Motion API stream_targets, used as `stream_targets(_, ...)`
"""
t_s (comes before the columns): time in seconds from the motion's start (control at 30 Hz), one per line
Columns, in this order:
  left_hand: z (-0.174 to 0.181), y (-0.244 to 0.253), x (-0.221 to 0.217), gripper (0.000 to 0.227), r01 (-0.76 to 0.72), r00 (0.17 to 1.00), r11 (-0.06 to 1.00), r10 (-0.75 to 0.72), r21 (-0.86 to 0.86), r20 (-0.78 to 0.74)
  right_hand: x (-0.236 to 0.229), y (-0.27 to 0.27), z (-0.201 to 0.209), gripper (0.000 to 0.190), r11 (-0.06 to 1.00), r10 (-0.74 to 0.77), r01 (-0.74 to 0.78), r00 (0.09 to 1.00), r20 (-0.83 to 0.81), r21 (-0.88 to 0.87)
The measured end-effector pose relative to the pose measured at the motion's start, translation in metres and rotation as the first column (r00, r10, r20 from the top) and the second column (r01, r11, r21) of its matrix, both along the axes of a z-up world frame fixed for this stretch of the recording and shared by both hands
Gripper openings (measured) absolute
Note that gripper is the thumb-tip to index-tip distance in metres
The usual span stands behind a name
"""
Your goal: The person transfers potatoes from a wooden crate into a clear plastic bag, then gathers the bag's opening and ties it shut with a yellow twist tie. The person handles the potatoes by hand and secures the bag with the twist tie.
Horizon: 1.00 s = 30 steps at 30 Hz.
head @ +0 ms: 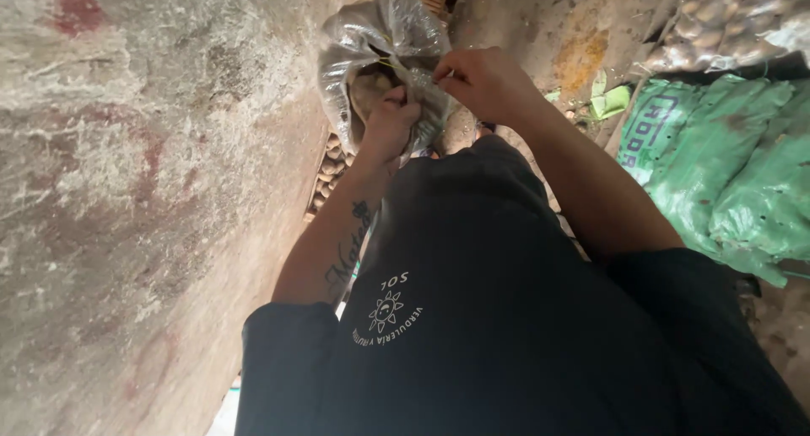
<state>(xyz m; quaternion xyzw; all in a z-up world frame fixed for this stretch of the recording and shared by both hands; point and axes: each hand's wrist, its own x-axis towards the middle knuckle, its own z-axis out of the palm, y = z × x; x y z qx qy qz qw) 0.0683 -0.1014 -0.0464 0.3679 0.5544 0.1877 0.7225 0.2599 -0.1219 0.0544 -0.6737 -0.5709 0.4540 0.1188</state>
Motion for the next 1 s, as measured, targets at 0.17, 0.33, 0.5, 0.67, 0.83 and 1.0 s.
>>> stream_targets(0.17,0.022,0.0,0.002,0.03,-0.003,0.97,0.997,0.02,-0.071,0.242,0.005,-0.014,0.0,0.016,0.981,-0.105,0.12,0.989,-0.104,0.15)
stream_targets(0.33,0.008,-0.006,0.011,0.024,-0.131,0.956,0.972,0.176,-0.195,0.234,0.0,-0.027,-0.01,0.009,0.952,-0.261,0.286,0.945,-0.198,0.111)
stream_targets(0.5,0.017,-0.005,0.016,0.035,-0.176,0.878,0.915,0.313,-0.363,0.363,0.0,-0.039,-0.036,0.012,0.942,-0.289,0.305,0.95,-0.121,0.143)
stream_targets(0.67,0.052,0.007,0.017,0.037,-0.114,0.987,0.93,0.147,-0.35,0.07,-0.008,-0.04,-0.037,0.011,0.923,-0.249,0.279,0.958,-0.14,0.265)
stream_targets(0.83,0.051,0.004,0.01,0.042,-0.073,0.989,0.964,0.102,-0.254,0.105,-0.005,-0.046,-0.051,0.016,0.924,-0.334,0.368,0.909,-0.249,0.105)
stream_targets(1.0,0.063,0.025,-0.001,0.046,0.159,0.982,0.979,-0.169,-0.125,-0.078,0.005,-0.035,-0.063,0.025,0.922,-0.378,0.387,0.888,-0.261,-0.018)
